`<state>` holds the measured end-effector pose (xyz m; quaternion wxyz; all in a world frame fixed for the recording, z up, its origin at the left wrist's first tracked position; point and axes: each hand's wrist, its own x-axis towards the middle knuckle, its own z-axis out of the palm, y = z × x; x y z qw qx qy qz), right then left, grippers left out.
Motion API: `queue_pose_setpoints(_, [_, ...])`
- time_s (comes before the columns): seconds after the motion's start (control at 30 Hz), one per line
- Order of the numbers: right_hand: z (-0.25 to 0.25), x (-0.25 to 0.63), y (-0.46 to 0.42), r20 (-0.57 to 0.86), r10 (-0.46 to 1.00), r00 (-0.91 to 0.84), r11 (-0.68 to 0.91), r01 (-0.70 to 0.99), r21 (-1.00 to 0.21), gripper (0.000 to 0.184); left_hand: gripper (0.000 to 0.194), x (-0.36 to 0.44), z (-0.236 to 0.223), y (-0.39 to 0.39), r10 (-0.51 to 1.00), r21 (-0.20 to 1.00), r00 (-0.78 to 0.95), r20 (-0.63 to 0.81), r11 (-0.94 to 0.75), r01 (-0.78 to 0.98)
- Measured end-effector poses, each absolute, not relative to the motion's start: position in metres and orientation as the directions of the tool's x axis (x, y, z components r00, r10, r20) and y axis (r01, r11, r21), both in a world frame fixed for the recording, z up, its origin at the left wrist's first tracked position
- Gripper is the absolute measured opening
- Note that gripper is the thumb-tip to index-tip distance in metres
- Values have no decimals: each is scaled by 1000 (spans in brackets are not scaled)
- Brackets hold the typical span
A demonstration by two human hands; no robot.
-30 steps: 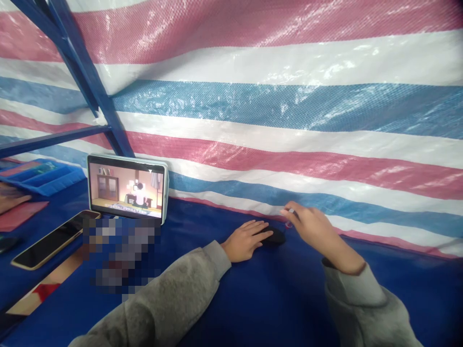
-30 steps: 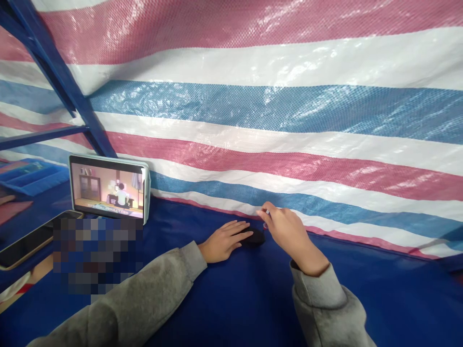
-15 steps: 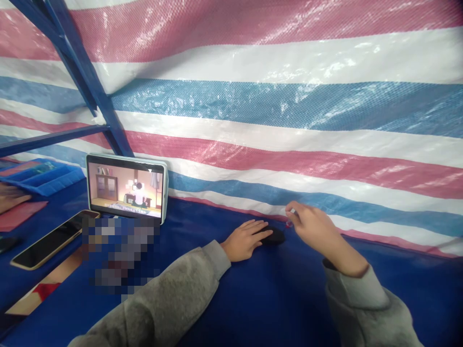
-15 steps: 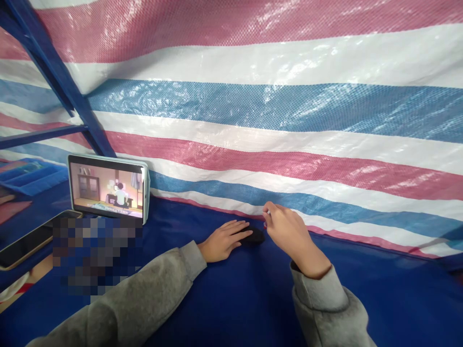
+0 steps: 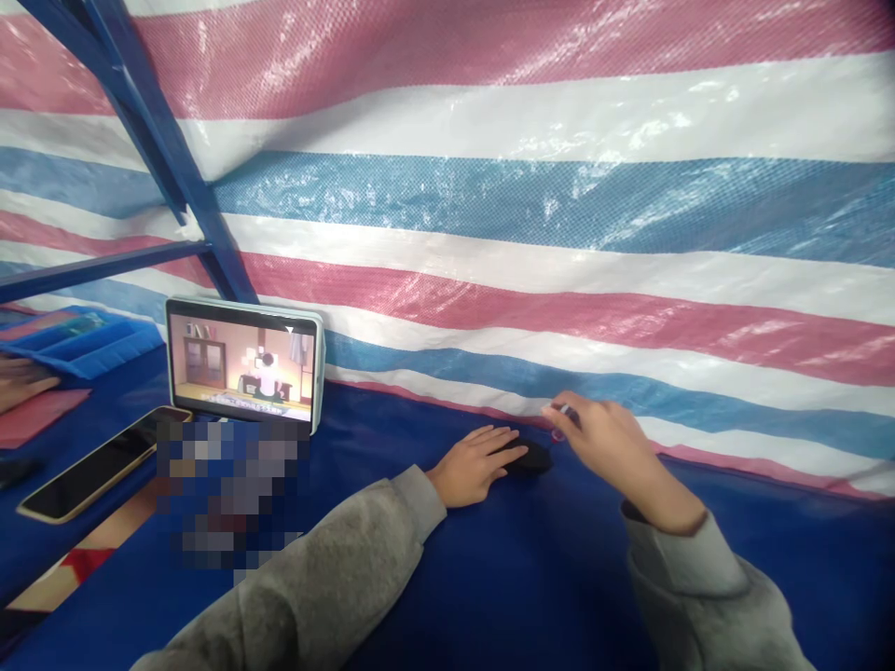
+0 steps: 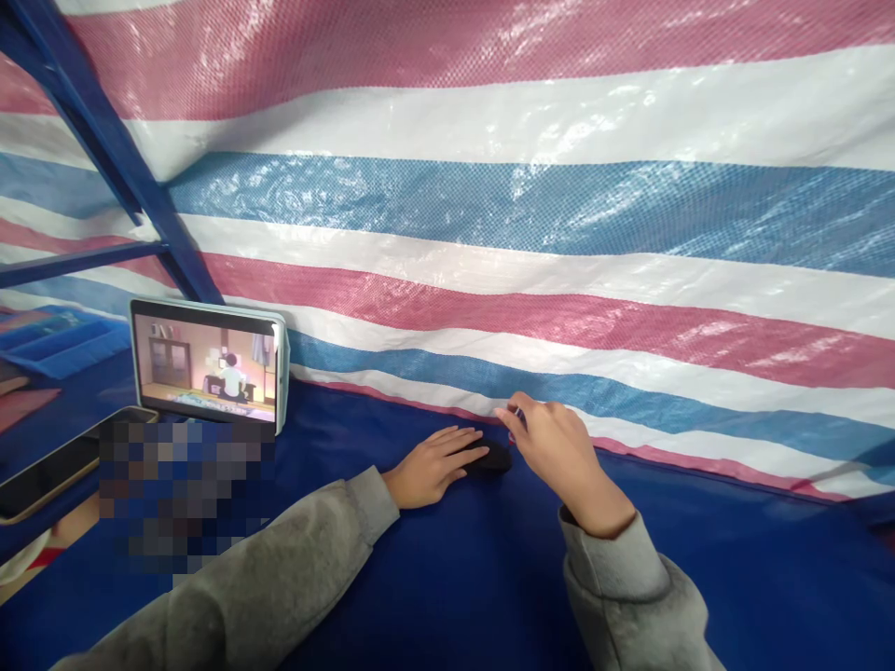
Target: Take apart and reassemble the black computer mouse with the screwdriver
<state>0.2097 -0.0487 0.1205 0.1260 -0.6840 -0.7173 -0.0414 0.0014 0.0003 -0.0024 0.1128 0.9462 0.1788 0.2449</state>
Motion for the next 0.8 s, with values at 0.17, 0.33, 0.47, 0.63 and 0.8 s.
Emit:
queue_pose_setpoints(0.17, [124, 206, -50, 232, 973, -1, 29, 993, -119, 23, 46, 1, -1, 0, 402, 322, 812, 423, -904, 281])
queue_pose_setpoints(0.33, [123, 207, -50, 273, 962, -26, 55, 993, -100, 21, 46, 0, -1, 0, 406, 323, 810, 423, -903, 284])
queue_pose_setpoints(0.47, [122, 209, -48, 266, 964, -13, 43, 993, -109, 29, 47, 0, -2, 1, 403, 321, 812, 422, -904, 282])
queue_pose_setpoints(0.63, [119, 208, -47, 291, 957, -21, 55, 993, -108, 31, 48, 1, -3, 1, 401, 317, 813, 423, -905, 282])
queue_pose_setpoints(0.8, [117, 209, -46, 324, 945, -40, 74, 993, -95, 33, 47, 1, -3, 1, 399, 314, 814, 423, -907, 281])
